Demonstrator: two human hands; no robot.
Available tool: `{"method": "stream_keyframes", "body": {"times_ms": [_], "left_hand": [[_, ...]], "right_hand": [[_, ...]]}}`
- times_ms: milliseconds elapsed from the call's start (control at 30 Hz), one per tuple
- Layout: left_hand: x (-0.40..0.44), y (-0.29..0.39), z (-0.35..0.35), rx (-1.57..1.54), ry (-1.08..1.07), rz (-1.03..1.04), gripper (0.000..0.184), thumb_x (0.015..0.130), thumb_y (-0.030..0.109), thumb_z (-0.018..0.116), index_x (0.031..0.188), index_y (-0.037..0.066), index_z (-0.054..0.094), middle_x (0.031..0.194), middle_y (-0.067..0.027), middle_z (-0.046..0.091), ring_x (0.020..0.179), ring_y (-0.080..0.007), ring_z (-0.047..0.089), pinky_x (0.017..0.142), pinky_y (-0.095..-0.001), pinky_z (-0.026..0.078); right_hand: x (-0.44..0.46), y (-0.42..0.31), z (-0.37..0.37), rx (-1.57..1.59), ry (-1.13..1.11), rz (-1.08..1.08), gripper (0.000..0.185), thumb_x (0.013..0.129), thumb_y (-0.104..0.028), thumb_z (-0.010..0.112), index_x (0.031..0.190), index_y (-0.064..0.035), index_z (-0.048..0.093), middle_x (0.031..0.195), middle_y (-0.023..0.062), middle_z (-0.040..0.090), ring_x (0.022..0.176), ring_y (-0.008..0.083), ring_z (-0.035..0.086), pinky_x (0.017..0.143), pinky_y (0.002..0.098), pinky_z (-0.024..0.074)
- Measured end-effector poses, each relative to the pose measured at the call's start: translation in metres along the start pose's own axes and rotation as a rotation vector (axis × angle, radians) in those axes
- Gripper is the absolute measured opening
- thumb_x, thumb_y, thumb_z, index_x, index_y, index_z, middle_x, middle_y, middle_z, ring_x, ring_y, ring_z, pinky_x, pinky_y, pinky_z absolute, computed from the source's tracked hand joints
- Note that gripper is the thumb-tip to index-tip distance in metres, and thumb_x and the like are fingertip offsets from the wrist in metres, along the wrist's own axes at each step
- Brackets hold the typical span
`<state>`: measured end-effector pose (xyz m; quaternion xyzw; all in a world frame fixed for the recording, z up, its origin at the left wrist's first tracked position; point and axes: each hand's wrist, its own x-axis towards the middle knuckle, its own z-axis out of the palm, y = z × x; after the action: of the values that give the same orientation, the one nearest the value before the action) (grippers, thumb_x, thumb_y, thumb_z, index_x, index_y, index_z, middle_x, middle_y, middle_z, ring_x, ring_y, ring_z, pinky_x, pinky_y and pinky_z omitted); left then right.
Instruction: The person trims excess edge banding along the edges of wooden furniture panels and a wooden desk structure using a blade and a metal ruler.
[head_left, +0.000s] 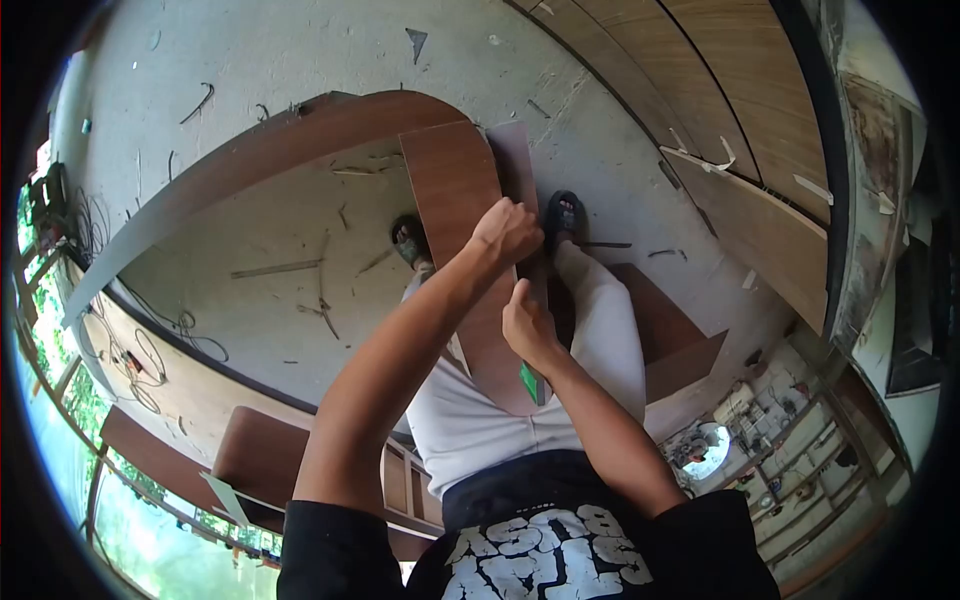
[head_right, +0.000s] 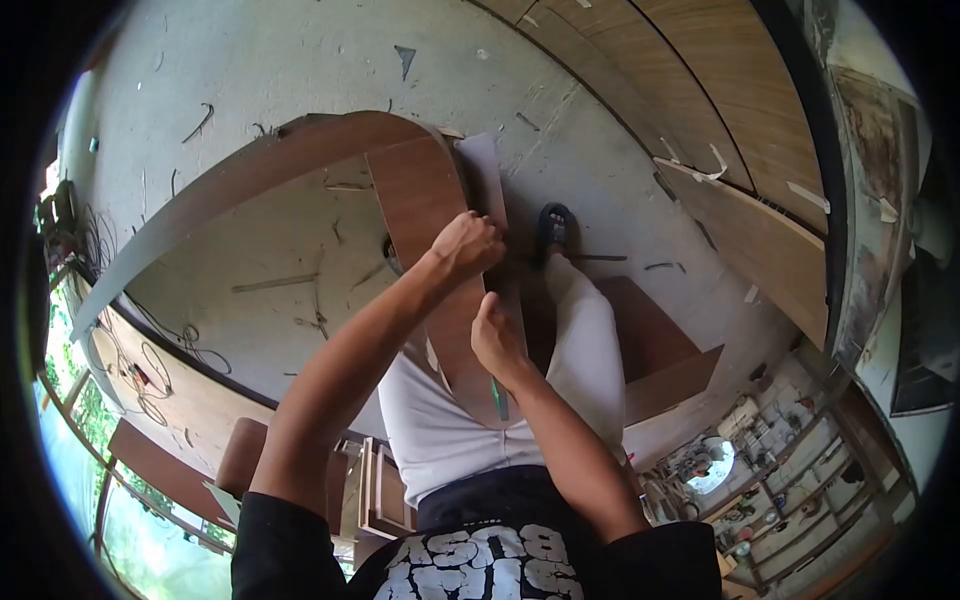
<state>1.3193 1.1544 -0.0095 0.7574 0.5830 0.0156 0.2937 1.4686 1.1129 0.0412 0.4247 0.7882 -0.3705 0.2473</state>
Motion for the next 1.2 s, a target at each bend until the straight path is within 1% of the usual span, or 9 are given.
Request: {"method": "stream_keyframes", "body": {"times_ms": [233, 333, 433, 533, 567, 800, 900, 1100, 1200], "left_hand": [[0.001, 0.008, -0.004, 0.105, -0.188, -0.044, 0.013, 0.074, 0.018, 0.055, 0.068, 0.016, 0.066, 0.076, 0.0, 0.064, 0.082, -0.0177, 0.061, 0.072, -0.0328, 0.044], [-0.011, 0.01, 0.007, 0.099, -0.081, 0.104, 0.015, 0.074, 0.02, 0.056, 0.083, 0.024, 0.067, 0.097, 0.0037, 0.062, 0.095, -0.0146, 0.057, 0.085, -0.0314, 0.04], [-0.019, 0.001, 0.002, -0.132, 0.335, 0.218, 0.01, 0.072, 0.016, 0.056, 0.075, 0.015, 0.066, 0.076, -0.0007, 0.063, 0.082, -0.0196, 0.06, 0.078, -0.0379, 0.045], [-0.016, -0.003, 0.01, -0.033, 0.105, 0.228, 0.009, 0.07, 0.015, 0.057, 0.067, 0.014, 0.065, 0.071, -0.0005, 0.061, 0.079, -0.0186, 0.06, 0.072, -0.0327, 0.046], [-0.012, -0.003, 0.019, -0.015, 0.196, 0.199, 0.011, 0.069, 0.015, 0.057, 0.061, 0.014, 0.064, 0.069, -0.0018, 0.062, 0.075, -0.0186, 0.062, 0.07, -0.0299, 0.047], [-0.012, 0.01, -0.003, 0.01, -0.209, 0.121, 0.011, 0.069, 0.021, 0.059, 0.065, 0.014, 0.066, 0.073, -0.0021, 0.065, 0.076, -0.0179, 0.063, 0.073, -0.033, 0.046], [-0.027, 0.016, 0.005, -0.18, -0.029, 0.27, 0.01, 0.069, 0.02, 0.059, 0.065, 0.013, 0.065, 0.079, -0.0025, 0.063, 0.091, -0.0172, 0.059, 0.081, -0.0335, 0.046], [-0.028, 0.019, 0.022, -0.161, -0.01, 0.243, 0.008, 0.067, 0.016, 0.057, 0.061, 0.013, 0.062, 0.072, -0.0019, 0.06, 0.082, -0.0187, 0.06, 0.078, -0.0329, 0.046], [-0.027, 0.017, 0.025, -0.076, 0.01, 0.239, 0.005, 0.064, 0.016, 0.06, 0.06, 0.013, 0.061, 0.071, -0.0006, 0.058, 0.077, -0.0175, 0.058, 0.069, -0.0319, 0.046]], "right_hand": [[0.026, 0.012, -0.004, 0.011, -0.097, -0.07, 0.03, 0.079, -0.006, 0.047, 0.101, 0.0057, 0.031, 0.066, 0.0282, 0.058, 0.061, 0.0436, 0.059, 0.054, 0.0506, 0.0477], [0.007, 0.006, -0.011, 0.011, -0.005, -0.133, 0.029, 0.078, -0.005, 0.046, 0.101, 0.0063, 0.032, 0.064, 0.0279, 0.058, 0.06, 0.0424, 0.059, 0.052, 0.0495, 0.0477], [0.007, 0.012, -0.002, 0.036, -0.032, -0.08, 0.027, 0.078, -0.006, 0.046, 0.099, 0.0066, 0.034, 0.063, 0.0267, 0.058, 0.06, 0.0397, 0.06, 0.051, 0.0485, 0.0477], [0.009, 0.013, 0.01, 0.034, -0.046, -0.064, 0.025, 0.079, -0.007, 0.045, 0.098, 0.0058, 0.035, 0.063, 0.0261, 0.058, 0.06, 0.0392, 0.061, 0.052, 0.049, 0.0478], [0.006, 0.014, 0.012, 0.017, -0.051, -0.048, 0.025, 0.08, -0.007, 0.045, 0.098, 0.0053, 0.035, 0.063, 0.0257, 0.058, 0.06, 0.0392, 0.061, 0.052, 0.0492, 0.0481], [0.0, 0.007, -0.001, 0.065, -0.094, -0.032, 0.037, 0.082, -0.01, 0.044, 0.112, 0.0079, 0.031, 0.066, 0.024, 0.06, 0.063, 0.0398, 0.061, 0.056, 0.0479, 0.0499], [-0.03, 0.004, -0.006, 0.032, -0.067, -0.077, 0.038, 0.081, -0.01, 0.046, 0.11, 0.0094, 0.032, 0.06, 0.0222, 0.058, 0.057, 0.0379, 0.061, 0.051, 0.0436, 0.0502], [-0.025, 0.025, 0.033, -0.077, -0.015, -0.102, 0.032, 0.078, -0.006, 0.047, 0.103, 0.0105, 0.034, 0.053, 0.0187, 0.057, 0.052, 0.0332, 0.061, 0.041, 0.0402, 0.0471], [-0.014, 0.021, 0.028, 0.017, -0.099, -0.01, 0.025, 0.084, -0.006, 0.043, 0.107, 0.002, 0.04, 0.06, 0.0208, 0.06, 0.056, 0.0348, 0.062, 0.047, 0.0404, 0.05]]}}
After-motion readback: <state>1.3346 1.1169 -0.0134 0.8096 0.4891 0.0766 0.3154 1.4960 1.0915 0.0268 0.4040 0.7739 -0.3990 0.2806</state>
